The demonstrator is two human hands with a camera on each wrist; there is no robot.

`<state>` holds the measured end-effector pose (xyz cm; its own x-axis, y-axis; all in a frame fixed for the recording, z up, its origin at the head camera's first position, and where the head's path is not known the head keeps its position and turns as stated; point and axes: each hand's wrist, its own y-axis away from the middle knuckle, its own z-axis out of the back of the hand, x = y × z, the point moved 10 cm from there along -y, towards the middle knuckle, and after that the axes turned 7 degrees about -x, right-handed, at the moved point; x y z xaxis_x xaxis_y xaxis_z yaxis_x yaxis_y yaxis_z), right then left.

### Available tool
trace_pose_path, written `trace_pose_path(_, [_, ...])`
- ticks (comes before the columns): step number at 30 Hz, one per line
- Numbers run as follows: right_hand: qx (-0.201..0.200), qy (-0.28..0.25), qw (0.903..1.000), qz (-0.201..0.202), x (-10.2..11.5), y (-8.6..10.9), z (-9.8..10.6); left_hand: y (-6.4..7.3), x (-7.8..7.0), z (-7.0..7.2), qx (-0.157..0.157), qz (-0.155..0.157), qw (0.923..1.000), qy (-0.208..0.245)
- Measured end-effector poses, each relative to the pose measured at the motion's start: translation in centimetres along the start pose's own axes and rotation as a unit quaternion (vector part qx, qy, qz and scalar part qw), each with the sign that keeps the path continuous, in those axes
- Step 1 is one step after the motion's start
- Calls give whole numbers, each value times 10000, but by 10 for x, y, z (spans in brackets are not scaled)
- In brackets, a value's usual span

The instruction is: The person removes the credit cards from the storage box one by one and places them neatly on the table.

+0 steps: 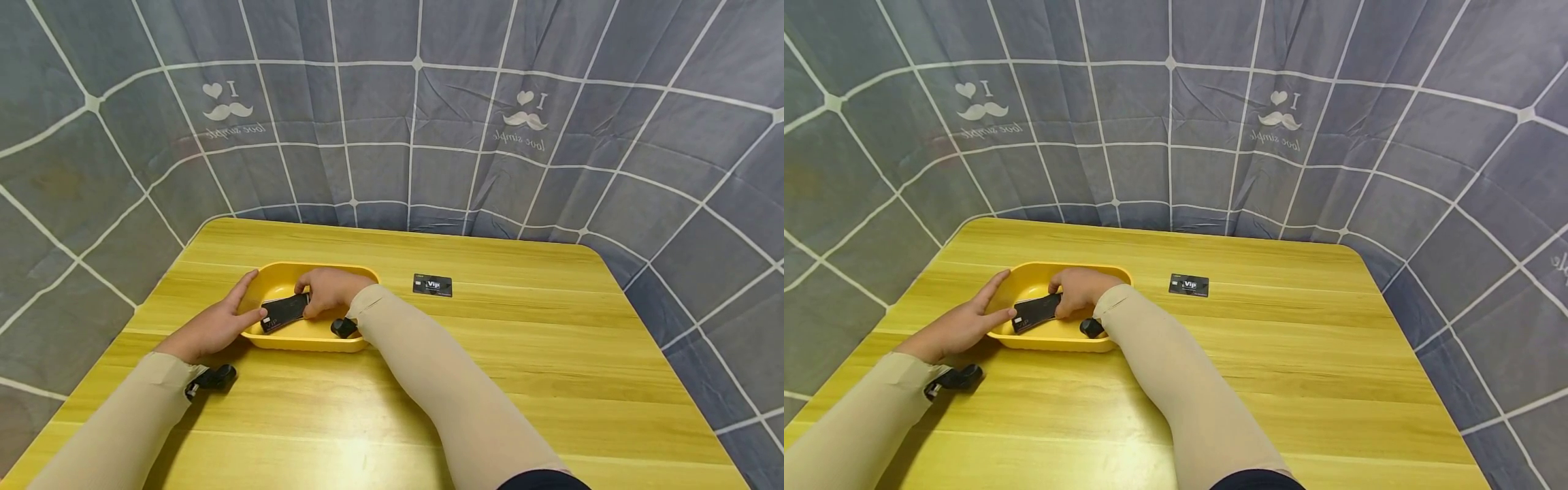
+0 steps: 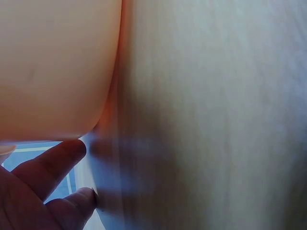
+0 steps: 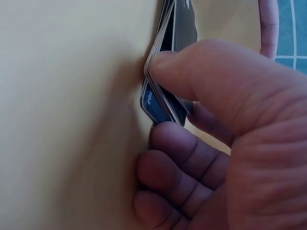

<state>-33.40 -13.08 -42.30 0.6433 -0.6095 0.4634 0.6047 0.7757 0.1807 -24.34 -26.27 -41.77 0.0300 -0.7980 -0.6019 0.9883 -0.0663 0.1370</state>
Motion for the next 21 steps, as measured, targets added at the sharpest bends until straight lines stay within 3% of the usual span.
trace_pose_path(21, [-44, -466, 9988, -136, 0, -6, 1, 0, -2, 0, -14, 5, 10000, -23])
